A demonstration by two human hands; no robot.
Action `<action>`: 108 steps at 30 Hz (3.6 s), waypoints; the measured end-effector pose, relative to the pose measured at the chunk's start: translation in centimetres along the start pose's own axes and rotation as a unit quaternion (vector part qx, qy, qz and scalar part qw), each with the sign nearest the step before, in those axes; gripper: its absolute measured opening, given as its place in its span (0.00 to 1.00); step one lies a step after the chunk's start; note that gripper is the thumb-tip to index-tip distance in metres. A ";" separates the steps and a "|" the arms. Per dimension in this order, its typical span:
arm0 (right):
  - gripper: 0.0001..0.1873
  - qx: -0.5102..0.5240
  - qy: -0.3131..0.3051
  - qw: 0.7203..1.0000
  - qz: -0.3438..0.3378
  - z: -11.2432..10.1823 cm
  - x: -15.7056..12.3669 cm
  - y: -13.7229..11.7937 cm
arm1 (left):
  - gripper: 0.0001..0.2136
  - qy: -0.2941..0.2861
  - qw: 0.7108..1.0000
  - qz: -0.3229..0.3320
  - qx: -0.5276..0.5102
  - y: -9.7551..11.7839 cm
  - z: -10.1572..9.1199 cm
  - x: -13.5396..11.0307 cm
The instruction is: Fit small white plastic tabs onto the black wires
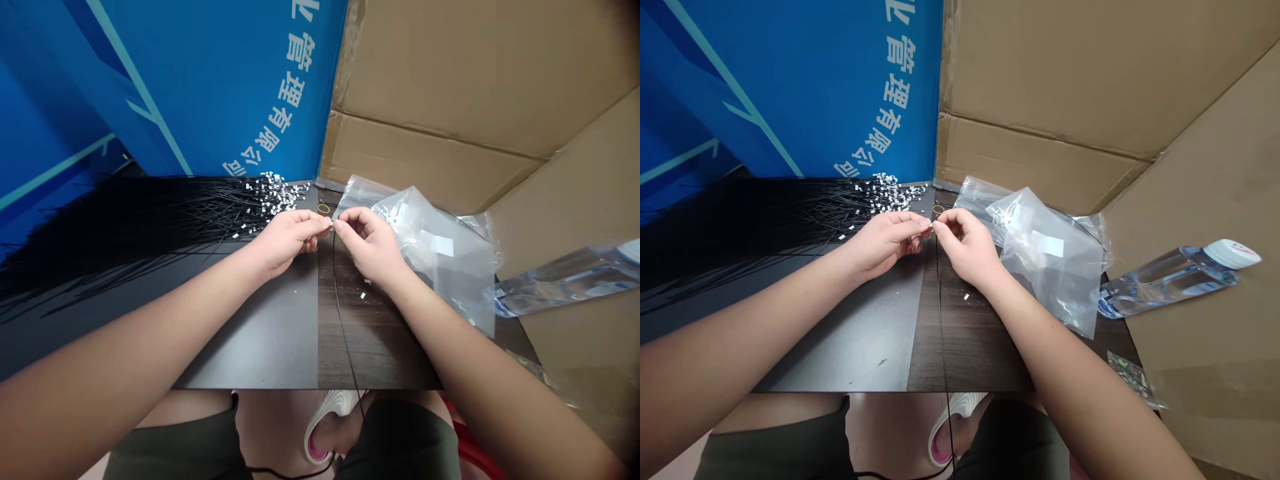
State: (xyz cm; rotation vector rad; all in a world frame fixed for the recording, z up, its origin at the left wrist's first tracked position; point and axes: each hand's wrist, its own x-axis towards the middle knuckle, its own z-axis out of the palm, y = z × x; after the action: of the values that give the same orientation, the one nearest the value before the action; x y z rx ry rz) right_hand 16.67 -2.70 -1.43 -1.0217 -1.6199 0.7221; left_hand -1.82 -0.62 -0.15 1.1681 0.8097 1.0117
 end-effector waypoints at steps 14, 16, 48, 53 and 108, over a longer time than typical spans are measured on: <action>0.14 0.126 -0.081 0.973 0.173 -0.1 0.0 -0.8 | 0.11 0.036 0.998 -0.030 -0.032 0.1 0.3 -0.1; 0.14 0.129 -0.077 0.972 0.180 -0.1 0.0 -0.9 | 0.11 0.038 0.998 -0.032 -0.032 0.1 0.4 -0.2; 0.10 0.170 -0.064 0.956 0.232 -0.1 0.2 -1.0 | 0.11 0.029 0.997 -0.056 -0.041 -0.3 0.5 -0.1; 0.10 0.185 -0.071 0.951 0.236 -0.1 0.2 -1.0 | 0.11 0.021 0.998 -0.053 -0.036 -0.3 0.4 -0.1; 0.08 0.215 -0.078 0.928 0.293 -0.5 0.2 -2.3 | 0.10 -0.010 0.998 -0.045 -0.044 -0.5 0.8 -0.3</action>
State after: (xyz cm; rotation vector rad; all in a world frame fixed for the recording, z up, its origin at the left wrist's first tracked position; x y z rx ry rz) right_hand 16.54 -3.56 0.79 -1.1417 -1.1897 1.5217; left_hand -1.13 -1.22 -0.50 1.0559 0.7867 0.9504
